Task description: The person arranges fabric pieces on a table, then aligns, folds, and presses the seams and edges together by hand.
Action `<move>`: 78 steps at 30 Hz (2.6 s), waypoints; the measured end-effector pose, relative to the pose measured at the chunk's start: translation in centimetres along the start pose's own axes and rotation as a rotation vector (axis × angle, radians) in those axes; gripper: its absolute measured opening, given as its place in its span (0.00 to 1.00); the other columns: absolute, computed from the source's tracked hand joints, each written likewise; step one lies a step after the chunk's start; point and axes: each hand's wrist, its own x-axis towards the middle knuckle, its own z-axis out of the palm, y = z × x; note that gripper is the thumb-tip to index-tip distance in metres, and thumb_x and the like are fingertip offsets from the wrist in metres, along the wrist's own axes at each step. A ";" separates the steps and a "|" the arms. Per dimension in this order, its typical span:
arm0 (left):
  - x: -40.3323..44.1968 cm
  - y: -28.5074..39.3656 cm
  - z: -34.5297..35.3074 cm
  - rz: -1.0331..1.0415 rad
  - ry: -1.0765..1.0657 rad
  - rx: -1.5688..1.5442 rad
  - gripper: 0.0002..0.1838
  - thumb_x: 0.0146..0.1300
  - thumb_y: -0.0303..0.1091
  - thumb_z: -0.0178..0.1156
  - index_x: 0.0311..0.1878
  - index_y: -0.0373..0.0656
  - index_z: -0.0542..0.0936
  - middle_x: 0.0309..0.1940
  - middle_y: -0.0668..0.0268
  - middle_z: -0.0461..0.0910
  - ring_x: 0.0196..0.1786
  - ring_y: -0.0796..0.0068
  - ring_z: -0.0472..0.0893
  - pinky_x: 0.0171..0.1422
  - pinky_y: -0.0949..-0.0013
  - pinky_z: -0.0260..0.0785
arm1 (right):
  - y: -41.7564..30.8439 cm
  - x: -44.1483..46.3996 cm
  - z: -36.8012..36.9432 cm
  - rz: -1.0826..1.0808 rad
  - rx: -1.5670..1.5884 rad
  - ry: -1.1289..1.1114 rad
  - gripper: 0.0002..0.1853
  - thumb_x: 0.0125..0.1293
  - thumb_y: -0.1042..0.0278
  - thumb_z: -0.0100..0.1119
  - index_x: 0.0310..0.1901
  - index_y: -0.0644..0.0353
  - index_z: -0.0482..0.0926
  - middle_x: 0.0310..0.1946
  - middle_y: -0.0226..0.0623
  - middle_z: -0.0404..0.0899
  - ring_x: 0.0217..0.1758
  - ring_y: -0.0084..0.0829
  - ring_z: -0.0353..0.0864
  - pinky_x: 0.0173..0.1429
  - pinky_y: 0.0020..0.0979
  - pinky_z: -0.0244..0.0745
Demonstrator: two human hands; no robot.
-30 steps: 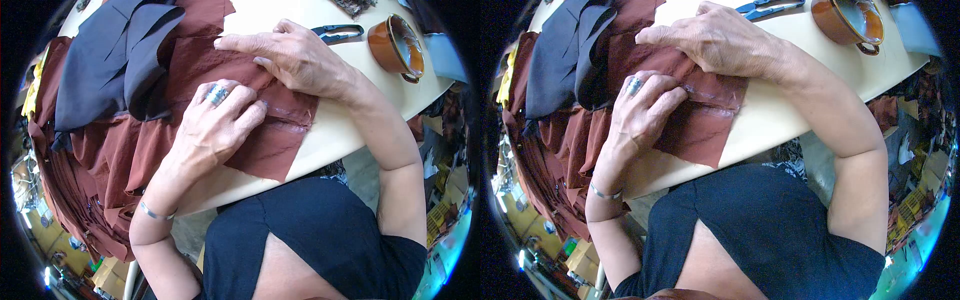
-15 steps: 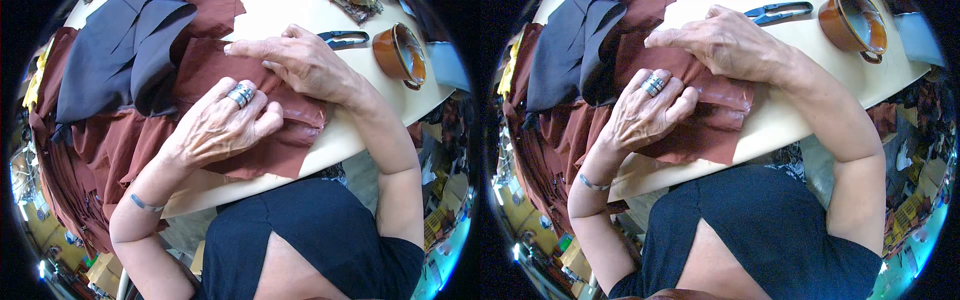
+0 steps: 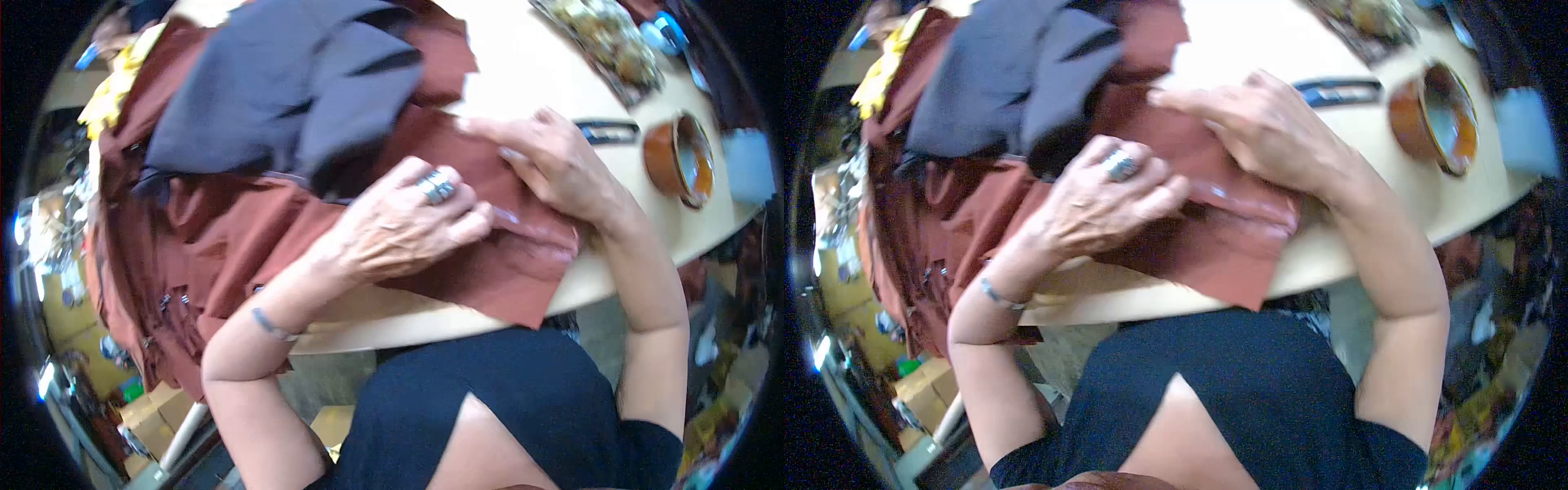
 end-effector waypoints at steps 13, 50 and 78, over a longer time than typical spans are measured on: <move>-1.3 0.1 1.1 -0.182 -0.076 -0.217 0.11 0.57 0.33 0.48 0.43 0.46 0.74 0.37 0.66 0.71 0.46 0.68 0.72 0.51 0.63 0.61 | -0.3 0.3 -0.1 0.031 0.056 0.003 0.24 0.54 0.80 0.57 0.55 0.52 0.75 0.39 0.33 0.82 0.34 0.31 0.78 0.42 0.31 0.67; -3.3 -0.1 0.7 -0.214 0.057 -0.082 0.06 0.54 0.34 0.52 0.36 0.48 0.72 0.33 0.69 0.73 0.42 0.70 0.71 0.45 0.67 0.64 | -0.5 0.1 0.1 0.076 0.110 -0.029 0.22 0.55 0.80 0.55 0.53 0.51 0.76 0.46 0.32 0.80 0.40 0.35 0.77 0.49 0.32 0.69; -5.1 -0.8 0.4 -0.195 0.072 0.170 0.07 0.53 0.35 0.53 0.37 0.50 0.73 0.33 0.72 0.72 0.41 0.73 0.71 0.43 0.69 0.64 | 0.0 0.2 -0.8 0.090 0.150 -0.054 0.19 0.53 0.80 0.54 0.49 0.54 0.78 0.43 0.37 0.81 0.42 0.41 0.78 0.49 0.37 0.72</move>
